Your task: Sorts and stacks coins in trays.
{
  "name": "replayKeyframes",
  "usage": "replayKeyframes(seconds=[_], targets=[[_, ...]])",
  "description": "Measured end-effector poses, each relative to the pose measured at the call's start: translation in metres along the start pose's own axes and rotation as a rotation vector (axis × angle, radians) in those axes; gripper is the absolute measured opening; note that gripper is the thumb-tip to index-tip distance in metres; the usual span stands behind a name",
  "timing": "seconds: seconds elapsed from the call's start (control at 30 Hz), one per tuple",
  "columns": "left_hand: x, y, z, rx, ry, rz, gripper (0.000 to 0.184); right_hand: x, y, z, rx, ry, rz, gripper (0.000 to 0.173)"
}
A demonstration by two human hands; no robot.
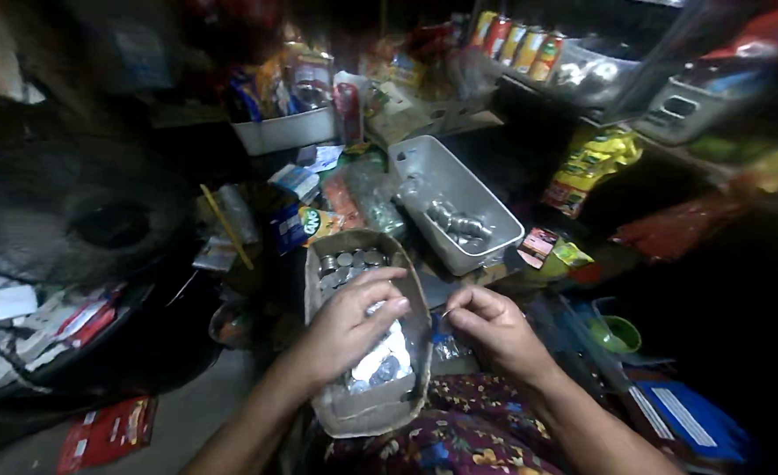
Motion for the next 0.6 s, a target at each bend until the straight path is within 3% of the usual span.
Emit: replayKeyframes(seconds=[0.1, 0.2, 0.4, 0.6], targets=[[-0.001, -0.014, 0.004, -0.037, 0.041, 0.005, 0.027, -0.033, 0.012, 0.019, 0.246, -0.024, -0.436, 0.013], [-0.001, -0.027, 0.006, -0.089, 0.046, 0.116, 0.021, -0.061, 0.032, 0.040, 0.395, 0.021, -0.709, 0.014], [-0.006, -0.043, 0.007, -0.108, 0.046, 0.250, 0.023, -0.083, 0.054, 0.072, 0.449, 0.239, -0.933, 0.023], [-0.008, -0.053, 0.010, -0.117, 0.010, 0.286, 0.028, -0.094, 0.055, 0.074, 0.475, 0.367, -0.985, 0.041]])
Point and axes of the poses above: each hand's wrist, its own z-axis away from the middle knuckle, its own x-axis out of the palm, y = z × x, the point moved 2 cm from there along -z, towards the middle knuckle, and after that the axes turned 13 degrees about x, right-handed, at the moved point
